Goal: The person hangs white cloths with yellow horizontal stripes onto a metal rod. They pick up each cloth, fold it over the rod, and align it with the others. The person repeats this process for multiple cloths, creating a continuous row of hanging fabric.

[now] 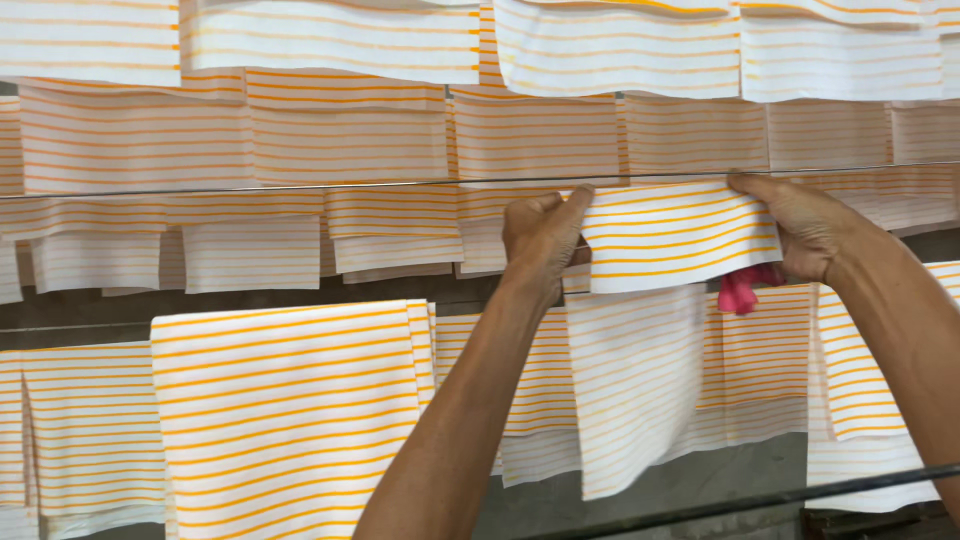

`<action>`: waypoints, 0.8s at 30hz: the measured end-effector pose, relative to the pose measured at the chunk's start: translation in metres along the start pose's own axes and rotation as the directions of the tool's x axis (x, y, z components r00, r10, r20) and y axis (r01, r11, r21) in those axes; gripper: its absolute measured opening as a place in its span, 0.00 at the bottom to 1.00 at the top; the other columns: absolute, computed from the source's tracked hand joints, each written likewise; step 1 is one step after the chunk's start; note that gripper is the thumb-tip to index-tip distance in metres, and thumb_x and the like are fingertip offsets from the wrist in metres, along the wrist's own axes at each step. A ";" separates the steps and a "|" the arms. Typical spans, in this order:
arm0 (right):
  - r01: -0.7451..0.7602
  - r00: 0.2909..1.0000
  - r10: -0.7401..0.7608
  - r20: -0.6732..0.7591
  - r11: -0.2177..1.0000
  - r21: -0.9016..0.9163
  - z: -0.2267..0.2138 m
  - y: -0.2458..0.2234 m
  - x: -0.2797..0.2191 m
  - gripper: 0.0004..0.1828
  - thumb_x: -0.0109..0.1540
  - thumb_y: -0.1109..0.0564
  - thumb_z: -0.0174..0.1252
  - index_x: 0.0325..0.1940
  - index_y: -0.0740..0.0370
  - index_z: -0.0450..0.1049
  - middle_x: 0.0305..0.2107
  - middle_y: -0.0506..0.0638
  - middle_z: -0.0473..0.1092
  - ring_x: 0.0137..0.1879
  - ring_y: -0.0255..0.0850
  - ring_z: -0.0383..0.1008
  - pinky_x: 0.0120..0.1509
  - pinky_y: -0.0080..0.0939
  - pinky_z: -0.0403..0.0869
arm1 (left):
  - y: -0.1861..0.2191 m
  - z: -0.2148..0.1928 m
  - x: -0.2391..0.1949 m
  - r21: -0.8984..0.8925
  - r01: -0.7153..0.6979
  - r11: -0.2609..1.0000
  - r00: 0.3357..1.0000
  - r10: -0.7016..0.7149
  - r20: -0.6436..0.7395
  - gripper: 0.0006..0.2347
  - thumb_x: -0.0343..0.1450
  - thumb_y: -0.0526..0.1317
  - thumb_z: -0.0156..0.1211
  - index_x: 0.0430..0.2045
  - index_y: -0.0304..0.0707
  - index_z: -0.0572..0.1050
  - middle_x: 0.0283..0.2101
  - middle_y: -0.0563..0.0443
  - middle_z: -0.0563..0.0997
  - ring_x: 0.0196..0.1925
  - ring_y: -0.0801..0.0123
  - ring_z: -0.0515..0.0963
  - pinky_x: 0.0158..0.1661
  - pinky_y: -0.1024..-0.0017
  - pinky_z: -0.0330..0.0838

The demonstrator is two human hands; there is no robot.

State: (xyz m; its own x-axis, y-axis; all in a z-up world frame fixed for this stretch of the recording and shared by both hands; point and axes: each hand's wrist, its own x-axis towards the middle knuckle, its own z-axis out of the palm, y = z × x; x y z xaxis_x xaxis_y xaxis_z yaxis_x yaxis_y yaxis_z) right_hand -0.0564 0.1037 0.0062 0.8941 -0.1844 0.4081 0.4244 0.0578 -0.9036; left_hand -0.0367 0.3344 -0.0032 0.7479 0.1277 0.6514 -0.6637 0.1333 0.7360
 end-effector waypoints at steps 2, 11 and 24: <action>0.011 0.997 -0.028 -0.074 0.975 -0.221 -0.017 0.000 -0.003 0.15 0.74 0.37 0.46 0.50 0.45 0.71 0.37 0.48 0.75 0.37 0.49 0.72 0.36 0.63 0.66 | 0.000 0.015 -0.007 -0.024 0.082 0.996 0.995 -0.080 0.061 0.13 0.64 0.46 0.65 0.11 0.42 0.74 0.20 0.55 0.77 0.22 0.74 0.77 0.24 0.70 0.83; 0.080 0.983 -0.090 -0.159 0.995 -0.067 -0.075 0.019 -0.021 0.12 0.72 0.42 0.51 0.56 0.44 0.70 0.49 0.42 0.75 0.51 0.39 0.75 0.55 0.52 0.75 | -0.008 0.051 -0.035 0.004 0.105 0.994 0.978 -0.105 0.178 0.12 0.65 0.47 0.64 0.18 0.37 0.81 0.19 0.53 0.74 0.19 0.71 0.76 0.24 0.68 0.84; 0.018 0.964 -0.005 -0.267 0.999 0.044 -0.125 0.145 -0.081 0.20 0.77 0.42 0.47 0.60 0.60 0.71 0.50 0.53 0.74 0.50 0.47 0.73 0.56 0.49 0.72 | -0.060 0.000 -0.138 0.056 0.195 0.979 0.874 -0.200 0.443 0.12 0.71 0.46 0.66 0.27 0.33 0.80 0.24 0.42 0.82 0.24 0.67 0.84 0.14 0.75 0.72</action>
State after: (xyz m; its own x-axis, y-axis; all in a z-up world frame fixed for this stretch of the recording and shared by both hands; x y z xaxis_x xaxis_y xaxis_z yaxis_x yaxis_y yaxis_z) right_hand -0.0849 0.0043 -0.1736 0.8211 -0.4403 0.3632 0.4461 0.0981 -0.8896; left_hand -0.0995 0.3092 -0.1374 0.7895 -0.3500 0.5041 -0.5035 0.1003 0.8582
